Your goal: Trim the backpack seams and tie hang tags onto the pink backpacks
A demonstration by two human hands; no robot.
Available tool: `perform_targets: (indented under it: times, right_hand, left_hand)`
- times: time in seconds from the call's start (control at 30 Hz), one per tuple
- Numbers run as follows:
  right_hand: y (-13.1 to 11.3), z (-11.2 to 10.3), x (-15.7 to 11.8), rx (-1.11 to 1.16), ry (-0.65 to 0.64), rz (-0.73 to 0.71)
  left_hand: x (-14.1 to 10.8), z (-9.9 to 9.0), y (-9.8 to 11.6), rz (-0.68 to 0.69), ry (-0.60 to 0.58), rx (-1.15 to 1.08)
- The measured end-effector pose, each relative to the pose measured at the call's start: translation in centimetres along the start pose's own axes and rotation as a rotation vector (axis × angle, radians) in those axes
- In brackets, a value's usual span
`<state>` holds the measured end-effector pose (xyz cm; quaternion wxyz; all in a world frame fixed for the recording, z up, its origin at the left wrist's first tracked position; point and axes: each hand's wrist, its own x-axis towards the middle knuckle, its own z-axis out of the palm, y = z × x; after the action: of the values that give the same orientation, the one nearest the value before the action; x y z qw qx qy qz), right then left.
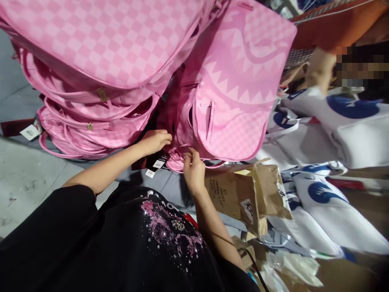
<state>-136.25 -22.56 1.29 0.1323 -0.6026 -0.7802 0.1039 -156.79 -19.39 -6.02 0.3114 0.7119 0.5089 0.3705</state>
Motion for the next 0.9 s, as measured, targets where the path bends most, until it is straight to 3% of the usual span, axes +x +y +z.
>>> perform_targets:
  times: [0.17, 0.3, 0.4, 0.47, 0.57, 0.67, 0.8, 0.9]
  right_hand:
    - [-2.1, 0.4, 1.0, -0.253, -0.061, 0.174]
    - [-2.9, -1.9, 0.6, -0.456, -0.137, 0.275]
    - [-2.3, -3.5, -0.6, -0.406, -0.135, 0.334]
    - [-1.7, -3.8, -1.2, -0.234, -0.196, 0.349]
    - [-0.6, -3.0, -1.3, 0.279, -0.32, 0.434]
    - [0.2, -1.8, -0.8, 0.652, -0.359, 0.542]
    - [0.7, -0.9, -0.5, 0.805, -0.39, 0.564]
    - [0.9, -0.8, -0.6, 0.865, -0.38, 0.562]
  left_hand:
    - [3.1, -0.1, 1.1, 0.077, -0.203, -0.027]
    - [4.3, 0.0, 1.4, 0.067, -0.377, -0.052]
    - [3.9, -0.8, 0.8, 0.026, -0.438, -0.041]
    - [3.0, -1.6, 0.4, 0.009, -0.418, -0.095]
    - [1.5, -2.5, -0.4, 0.02, -0.365, -0.346]
    - [0.4, -2.5, -1.0, 0.019, -0.242, -0.553]
    - [0.1, -1.3, -0.8, 0.005, -0.007, -0.508]
    - [0.7, -0.1, -0.3, 0.056, 0.073, -0.495]
